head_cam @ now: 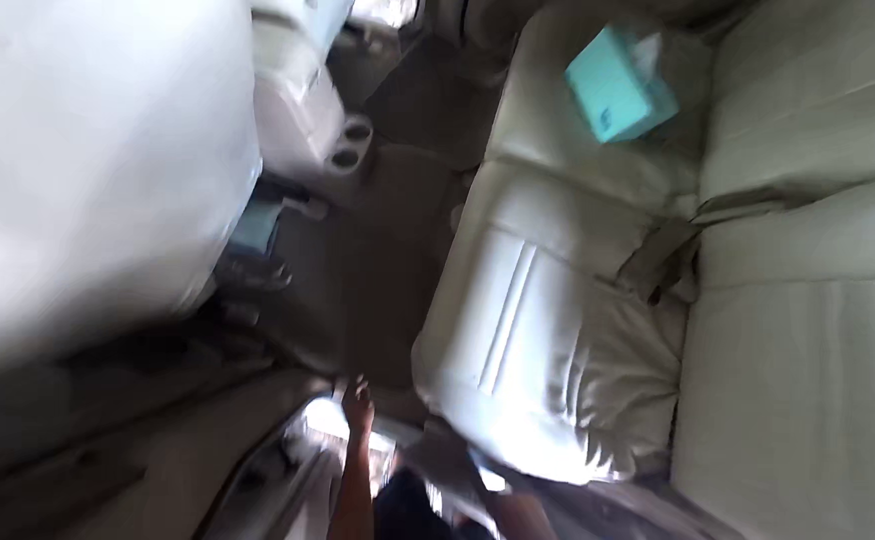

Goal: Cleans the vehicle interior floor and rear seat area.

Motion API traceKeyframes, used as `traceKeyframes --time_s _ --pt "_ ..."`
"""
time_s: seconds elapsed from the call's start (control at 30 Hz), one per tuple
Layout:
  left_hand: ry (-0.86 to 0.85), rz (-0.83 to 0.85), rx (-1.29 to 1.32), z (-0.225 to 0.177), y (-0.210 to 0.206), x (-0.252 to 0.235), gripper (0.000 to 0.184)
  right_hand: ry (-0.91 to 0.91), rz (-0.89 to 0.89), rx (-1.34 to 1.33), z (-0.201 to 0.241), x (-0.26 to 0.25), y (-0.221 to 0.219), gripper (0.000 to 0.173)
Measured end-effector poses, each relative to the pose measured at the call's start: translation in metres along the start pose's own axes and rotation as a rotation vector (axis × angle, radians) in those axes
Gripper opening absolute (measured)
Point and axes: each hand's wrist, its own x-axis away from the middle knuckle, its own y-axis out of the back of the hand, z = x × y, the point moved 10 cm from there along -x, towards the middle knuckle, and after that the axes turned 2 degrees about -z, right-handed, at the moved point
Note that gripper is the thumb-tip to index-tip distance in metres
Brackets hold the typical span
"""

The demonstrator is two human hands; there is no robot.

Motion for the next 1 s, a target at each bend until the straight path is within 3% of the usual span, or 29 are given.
traceKeyframes --time_s 0.1,0.3,0.43,0.53,0.6,0.7,0.8,0.9,1.0 --pt "0.003 0.05 -0.05 0.032 0.003 0.047 0.039 0.016 -0.038 0.092 -0.029 -0.026 -0.038 0.048" --pt "-0.116 0.106 -0.084 0.072 -0.005 0.142 0.034 0.182 -0.19 0.07 -0.06 -0.013 -0.053 0.053" --pt "-0.232 0.257 -0.008 0.062 -0.037 0.206 0.037 0.318 -0.239 0.047 -0.078 0.004 -0.073 0.049" --pt "-0.314 0.392 -0.042 0.045 -0.064 0.237 0.064 0.436 -0.367 0.013 -0.095 0.027 -0.08 0.048" --pt "-0.312 0.444 -0.091 0.036 -0.077 0.248 0.067 0.448 -0.408 0.016 -0.106 0.044 -0.079 0.049" --pt "-0.402 0.332 -0.084 0.02 -0.081 0.265 0.048 0.427 -0.435 0.007 -0.119 0.074 -0.075 0.051" --pt "-0.421 0.213 0.043 -0.017 -0.067 0.289 0.038 0.497 -0.634 -0.023 -0.134 0.108 -0.058 0.051" --pt "-0.65 0.028 0.153 -0.083 -0.035 0.313 0.038 0.679 -0.93 -0.012 -0.134 0.155 -0.025 0.051" --pt "-0.892 -0.176 0.228 -0.153 0.005 0.319 0.041 0.887 -1.112 0.021 -0.103 0.193 0.006 0.05"
